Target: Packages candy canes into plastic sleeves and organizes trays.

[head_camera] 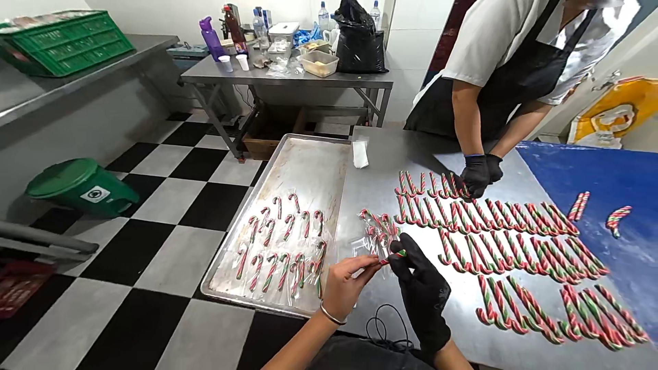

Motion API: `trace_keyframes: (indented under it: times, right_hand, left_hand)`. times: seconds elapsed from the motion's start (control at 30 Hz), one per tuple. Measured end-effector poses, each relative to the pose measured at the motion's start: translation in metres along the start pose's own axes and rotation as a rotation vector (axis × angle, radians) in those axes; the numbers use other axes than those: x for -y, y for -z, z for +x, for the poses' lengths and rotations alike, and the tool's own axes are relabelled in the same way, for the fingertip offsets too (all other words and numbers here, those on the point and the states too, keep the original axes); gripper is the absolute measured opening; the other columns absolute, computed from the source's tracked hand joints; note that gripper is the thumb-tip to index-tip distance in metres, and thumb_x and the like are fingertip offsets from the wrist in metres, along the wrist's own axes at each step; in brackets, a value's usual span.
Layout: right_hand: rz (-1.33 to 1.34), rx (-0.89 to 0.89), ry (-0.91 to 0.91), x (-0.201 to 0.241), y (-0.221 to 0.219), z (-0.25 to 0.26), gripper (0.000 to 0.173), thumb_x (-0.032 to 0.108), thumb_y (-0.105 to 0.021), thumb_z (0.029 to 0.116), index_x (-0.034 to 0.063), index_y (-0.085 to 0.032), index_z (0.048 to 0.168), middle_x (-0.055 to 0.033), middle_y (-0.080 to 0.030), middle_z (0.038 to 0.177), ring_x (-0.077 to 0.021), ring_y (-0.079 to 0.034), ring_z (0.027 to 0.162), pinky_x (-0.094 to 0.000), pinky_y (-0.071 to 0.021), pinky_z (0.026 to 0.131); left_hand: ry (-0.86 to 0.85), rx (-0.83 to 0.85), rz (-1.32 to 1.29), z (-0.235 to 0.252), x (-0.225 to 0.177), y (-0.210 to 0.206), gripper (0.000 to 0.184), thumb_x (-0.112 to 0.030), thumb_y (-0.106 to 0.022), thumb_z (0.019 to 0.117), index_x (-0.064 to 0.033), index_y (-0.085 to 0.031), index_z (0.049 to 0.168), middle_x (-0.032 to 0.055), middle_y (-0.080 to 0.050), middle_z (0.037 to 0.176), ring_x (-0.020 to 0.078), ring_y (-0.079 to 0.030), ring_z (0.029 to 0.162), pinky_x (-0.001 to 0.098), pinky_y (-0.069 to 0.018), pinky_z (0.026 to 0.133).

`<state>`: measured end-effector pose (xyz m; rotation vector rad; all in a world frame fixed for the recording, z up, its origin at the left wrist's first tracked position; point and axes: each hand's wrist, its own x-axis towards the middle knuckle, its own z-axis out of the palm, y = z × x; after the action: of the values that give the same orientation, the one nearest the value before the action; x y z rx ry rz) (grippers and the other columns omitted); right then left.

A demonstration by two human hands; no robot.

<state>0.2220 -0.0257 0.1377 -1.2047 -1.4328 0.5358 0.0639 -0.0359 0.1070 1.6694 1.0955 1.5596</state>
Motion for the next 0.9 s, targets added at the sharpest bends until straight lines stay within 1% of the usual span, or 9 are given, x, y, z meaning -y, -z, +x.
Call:
trace_keyframes:
  times: [0.1, 0.2, 0.27, 0.37, 0.43, 0.6, 0.7, 0.8, 0.9]
  right_hand:
    - [-0.154, 0.077, 0.138, -0.022, 0.003, -0.008, 0.032, 0.031, -0.064, 0.0963, 0.0044, -0.078, 0.106, -0.0067, -0.078, 0.107, -0.0126, -0.074, 0.098, -0.0302, -0.0596, 0.089]
    - [-0.264, 0.289, 0.168, -0.038, 0.018, -0.004, 0.039, 0.030, -0.046, 0.1040, 0.0106, -0.072, 0.127, -0.0088, -0.068, 0.133, -0.0223, -0.065, 0.122, -0.0439, -0.0524, 0.104]
    - [-0.413, 0.298, 0.089, -0.053, 0.034, 0.018, 0.039, 0.031, -0.048, 0.1042, 0.0107, -0.070, 0.129, -0.0093, -0.069, 0.130, -0.0261, -0.068, 0.115, -0.0497, -0.0553, 0.098]
    - [-0.600, 0.375, -0.235, -0.087, 0.034, 0.061, 0.050, 0.041, -0.049, 0.1054, 0.0063, -0.061, 0.140, -0.0179, -0.068, 0.128, -0.0374, -0.067, 0.115, -0.0613, -0.0504, 0.097]
    - [-0.659, 0.446, -0.442, -0.106, 0.014, 0.085, 0.052, 0.046, -0.049, 0.1051, 0.0067, -0.061, 0.137, -0.0202, -0.069, 0.121, -0.0395, -0.066, 0.113, -0.0620, -0.0492, 0.096]
    - [-0.777, 0.574, -0.618, -0.123, -0.016, 0.086, 0.061, 0.048, -0.051, 0.1030, 0.0055, -0.053, 0.146, -0.0235, -0.059, 0.139, -0.0392, -0.056, 0.131, -0.0582, -0.0425, 0.109]
    - [-0.670, 0.515, -0.627, -0.129, -0.015, 0.067, 0.054, 0.036, -0.055, 0.1034, 0.0058, -0.052, 0.147, -0.0240, -0.058, 0.140, -0.0401, -0.056, 0.130, -0.0570, -0.0441, 0.108]
    - [-0.620, 0.439, -0.659, -0.132, -0.019, 0.058, 0.048, 0.032, -0.055, 0.1038, 0.0044, -0.055, 0.144, -0.0235, -0.061, 0.135, -0.0389, -0.058, 0.127, -0.0565, -0.0458, 0.106]
    - [-0.572, 0.411, -0.694, -0.130, -0.026, 0.055, 0.045, 0.027, -0.052, 0.1058, 0.0023, -0.054, 0.143, -0.0245, -0.062, 0.132, -0.0391, -0.059, 0.125, -0.0558, -0.0462, 0.105]
  left_hand:
    - [0.072, 0.021, -0.012, 0.005, -0.002, -0.012, 0.013, -0.007, -0.074, 0.0917, 0.0007, -0.079, 0.100, 0.0075, -0.079, 0.096, 0.0093, -0.076, 0.090, 0.0252, -0.0616, 0.088]
    - [0.202, 0.079, 0.140, 0.020, 0.002, -0.013, 0.014, -0.022, -0.075, 0.0927, -0.0096, -0.081, 0.097, 0.0015, -0.078, 0.099, 0.0104, -0.073, 0.099, 0.0295, -0.0572, 0.095]
    - [0.318, 0.186, 0.254, 0.038, 0.008, -0.008, 0.021, -0.032, -0.073, 0.0939, -0.0126, -0.081, 0.100, 0.0014, -0.077, 0.100, 0.0133, -0.068, 0.094, 0.0339, -0.0519, 0.089]
    - [0.475, 0.347, 0.275, 0.080, 0.012, -0.004, 0.028, -0.031, -0.069, 0.0987, -0.0061, -0.076, 0.109, 0.0074, -0.074, 0.104, 0.0135, -0.068, 0.085, 0.0319, -0.0556, 0.083]
    - [0.430, 0.375, 0.229, 0.101, 0.026, -0.010, 0.024, -0.024, -0.069, 0.0994, -0.0023, -0.074, 0.108, 0.0108, -0.072, 0.105, 0.0152, -0.071, 0.091, 0.0321, -0.0586, 0.088]
    - [0.324, 0.653, 0.289, 0.087, 0.082, -0.027, 0.033, -0.027, -0.066, 0.1003, 0.0031, -0.071, 0.115, 0.0185, -0.072, 0.113, 0.0249, -0.070, 0.103, 0.0383, -0.0545, 0.097]
    - [0.582, 0.609, 0.393, 0.073, 0.087, -0.027, 0.051, -0.039, -0.069, 0.0976, 0.0022, -0.066, 0.127, 0.0222, -0.067, 0.125, 0.0314, -0.066, 0.112, 0.0440, -0.0505, 0.102]
    - [0.912, 0.522, 0.506, 0.087, 0.092, -0.042, 0.065, -0.044, -0.060, 0.1026, 0.0062, -0.050, 0.144, 0.0283, -0.056, 0.140, 0.0382, -0.057, 0.130, 0.0489, -0.0435, 0.112]
    - [1.024, 0.538, 0.608, 0.102, 0.098, -0.071, 0.066, -0.047, -0.056, 0.1035, 0.0092, -0.052, 0.139, 0.0303, -0.056, 0.139, 0.0409, -0.054, 0.132, 0.0530, -0.0422, 0.112]
